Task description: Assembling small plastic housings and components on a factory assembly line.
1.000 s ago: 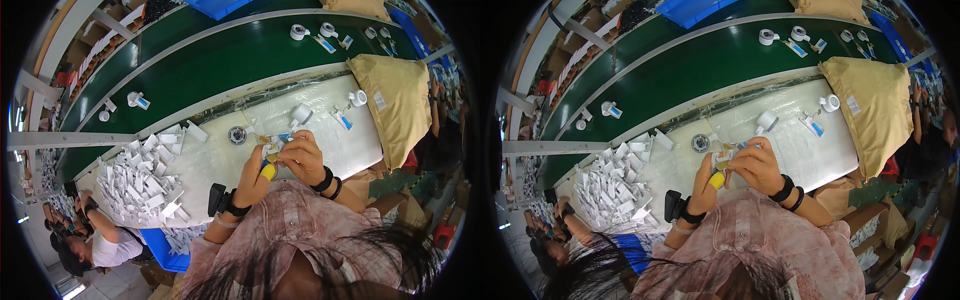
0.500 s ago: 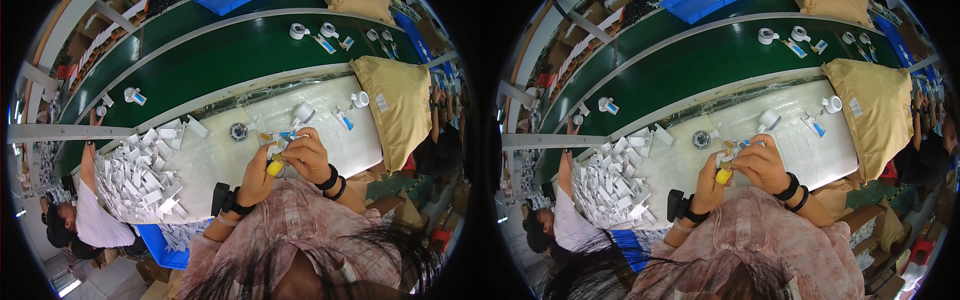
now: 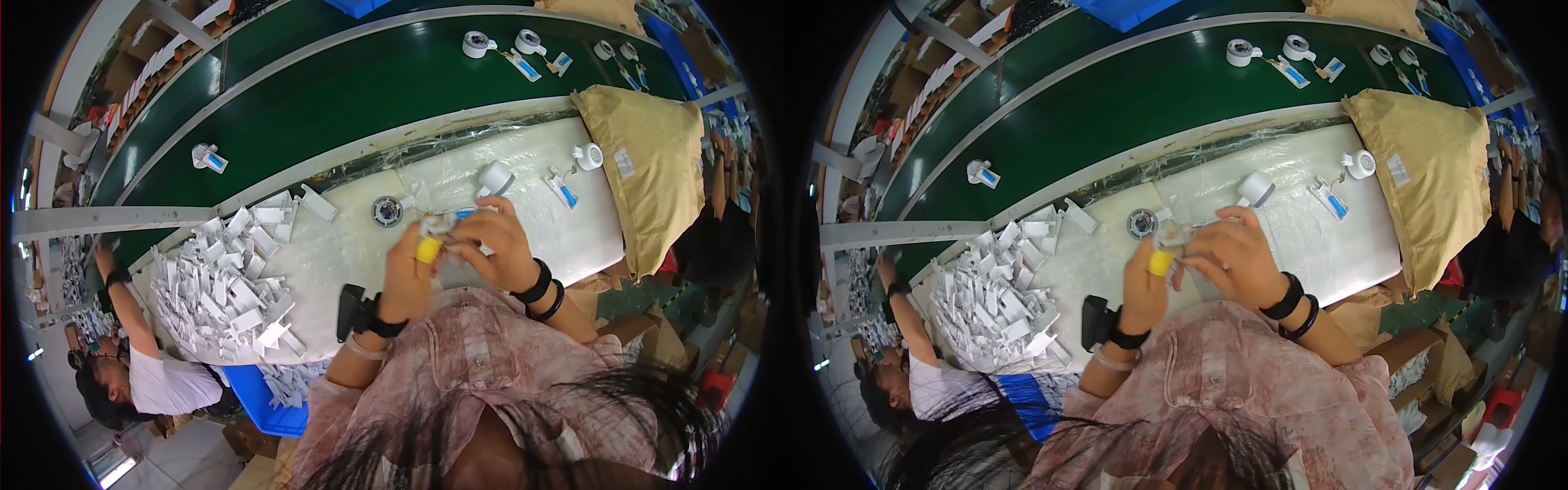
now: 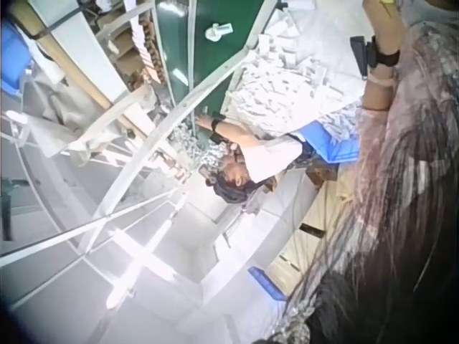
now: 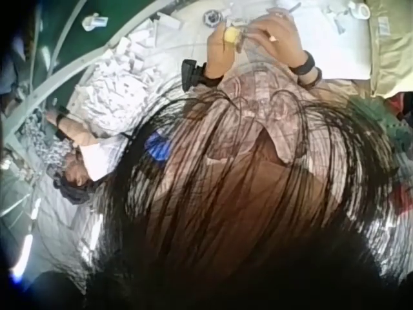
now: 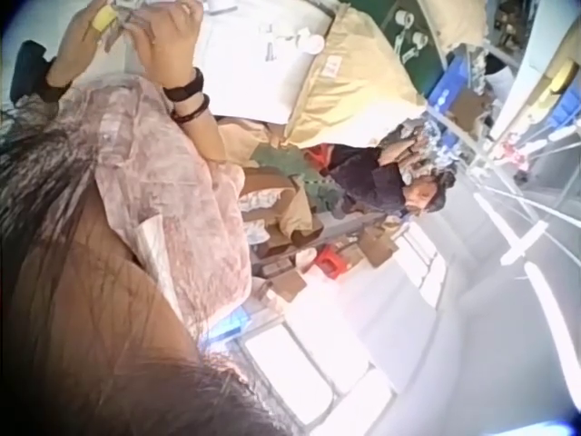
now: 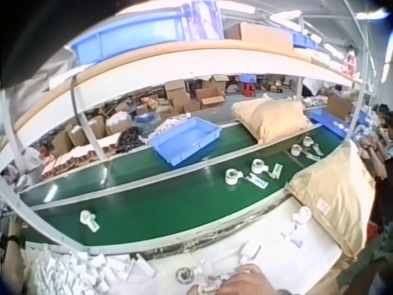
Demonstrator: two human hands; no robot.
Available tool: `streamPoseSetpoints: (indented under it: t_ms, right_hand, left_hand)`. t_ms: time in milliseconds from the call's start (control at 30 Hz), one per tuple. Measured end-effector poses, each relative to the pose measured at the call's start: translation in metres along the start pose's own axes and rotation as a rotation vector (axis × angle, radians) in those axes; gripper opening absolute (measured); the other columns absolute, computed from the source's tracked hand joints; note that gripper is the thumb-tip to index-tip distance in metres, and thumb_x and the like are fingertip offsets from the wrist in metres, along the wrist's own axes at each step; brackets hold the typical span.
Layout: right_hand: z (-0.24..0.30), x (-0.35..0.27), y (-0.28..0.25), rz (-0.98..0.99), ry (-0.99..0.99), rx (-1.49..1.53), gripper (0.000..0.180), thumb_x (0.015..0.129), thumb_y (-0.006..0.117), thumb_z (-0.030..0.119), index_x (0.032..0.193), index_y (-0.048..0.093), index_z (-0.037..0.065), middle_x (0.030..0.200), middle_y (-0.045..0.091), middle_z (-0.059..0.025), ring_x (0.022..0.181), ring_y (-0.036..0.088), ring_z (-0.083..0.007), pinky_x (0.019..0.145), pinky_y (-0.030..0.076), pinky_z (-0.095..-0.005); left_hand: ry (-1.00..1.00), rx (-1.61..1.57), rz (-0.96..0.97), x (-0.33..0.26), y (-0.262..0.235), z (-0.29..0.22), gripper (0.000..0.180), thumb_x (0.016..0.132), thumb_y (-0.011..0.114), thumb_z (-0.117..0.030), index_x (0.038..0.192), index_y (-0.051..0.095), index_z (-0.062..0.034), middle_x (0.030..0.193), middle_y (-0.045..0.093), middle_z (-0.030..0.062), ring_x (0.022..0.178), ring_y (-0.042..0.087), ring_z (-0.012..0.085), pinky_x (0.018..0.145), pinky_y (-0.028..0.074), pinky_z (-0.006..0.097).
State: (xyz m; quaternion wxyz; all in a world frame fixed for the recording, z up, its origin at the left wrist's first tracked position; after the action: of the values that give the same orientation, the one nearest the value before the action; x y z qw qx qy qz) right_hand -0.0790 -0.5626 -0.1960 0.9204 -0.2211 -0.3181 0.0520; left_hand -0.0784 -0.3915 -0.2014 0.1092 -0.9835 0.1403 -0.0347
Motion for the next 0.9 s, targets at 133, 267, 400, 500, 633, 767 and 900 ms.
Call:
streamPoseSetpoints:
  t_ms: [133,267,400,500,633,767,900]
  right_hand:
    - [-0.03,0.006,-0.007,-0.098,0.165,-0.084,0.018,0.078,0.072,0.006,0.095,0.066,0.005,0.09,0.066,-0.0087,0.087,0.06,-0.0268,0.086,0.045,-0.0395]
    - [-0.074,-0.009,0.008,0.043,0.266,-0.169,0.022,0.081,0.068,0.007,0.102,0.064,0.005,0.097,0.065,-0.0105,0.092,0.06,-0.0302,0.084,0.044,-0.0385]
    - [-0.093,-0.017,0.031,0.211,0.278,-0.218,0.026,0.079,0.068,0.007,0.104,0.064,0.006,0.099,0.064,-0.01,0.096,0.059,-0.0303,0.087,0.042,-0.0399]
    - [-0.098,-0.018,0.035,0.317,0.204,-0.301,0.026,0.077,0.066,0.005,0.103,0.065,0.008,0.098,0.064,-0.01,0.096,0.059,-0.0301,0.092,0.041,-0.0418]
    - [-0.112,-0.034,0.024,0.458,0.222,-0.371,0.029,0.075,0.064,0.002,0.102,0.065,0.01,0.1,0.063,-0.0093,0.101,0.058,-0.0285,0.102,0.037,-0.0447]
    - [-0.117,-0.04,0.021,0.511,0.132,-0.57,0.029,0.073,0.062,0.002,0.1,0.067,0.011,0.103,0.063,-0.006,0.112,0.054,-0.0239,0.11,0.03,-0.0483]
    - [-0.13,-0.045,0.017,0.443,0.036,-0.64,0.022,0.072,0.066,0.008,0.094,0.069,0.013,0.102,0.063,-0.0034,0.114,0.054,-0.0218,0.111,0.029,-0.0498]
  left_hand:
    - [-0.108,-0.402,-0.121,0.047,-0.04,0.026,0.025,0.101,0.036,-0.016,0.117,0.048,0.0001,0.082,0.061,0.0093,0.055,0.054,0.0127,0.047,0.046,0.026]
    - [0.026,-0.269,-0.194,0.113,-0.083,0.057,0.025,0.101,0.036,-0.018,0.118,0.046,-0.0018,0.083,0.058,0.0088,0.054,0.054,0.0122,0.045,0.047,0.025]
    - [0.103,0.189,-0.359,0.152,-0.143,0.105,0.039,0.1,0.046,-0.023,0.13,0.04,0.002,0.105,0.059,0.0177,0.084,0.061,0.0239,0.072,0.051,0.036]
    - [0.163,0.853,-0.52,0.146,-0.147,0.107,0.053,0.093,0.058,-0.015,0.136,0.036,0.007,0.13,0.048,0.0261,0.121,0.045,0.0393,0.104,0.035,0.044]
    - [0.219,0.442,-0.331,0.093,-0.079,0.093,0.044,0.089,0.059,-0.007,0.13,0.046,0.0009,0.128,0.051,0.02,0.114,0.05,0.0354,0.096,0.041,0.041]
    - [-0.037,0.159,0.26,0.027,-0.021,0.085,0.031,0.087,0.057,-0.006,0.118,0.055,-0.0053,0.12,0.059,0.0154,0.105,0.057,0.0354,0.083,0.048,0.041]
    - [0.137,0.575,0.225,0.003,0.042,0.109,0.032,0.083,0.064,-0.013,0.113,0.058,-0.0024,0.112,0.061,0.0122,0.103,0.057,0.0301,0.087,0.046,0.039]
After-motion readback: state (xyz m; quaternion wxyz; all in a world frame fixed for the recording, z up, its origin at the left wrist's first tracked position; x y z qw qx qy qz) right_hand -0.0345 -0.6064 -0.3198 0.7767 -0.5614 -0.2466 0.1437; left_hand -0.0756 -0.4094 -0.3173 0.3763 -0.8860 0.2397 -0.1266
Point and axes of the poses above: each hand's wrist, its own x-axis towards the middle knuckle, its own y-axis out of the palm, z = x × y, the point moved 3 cm from there along x, towards the middle knuckle
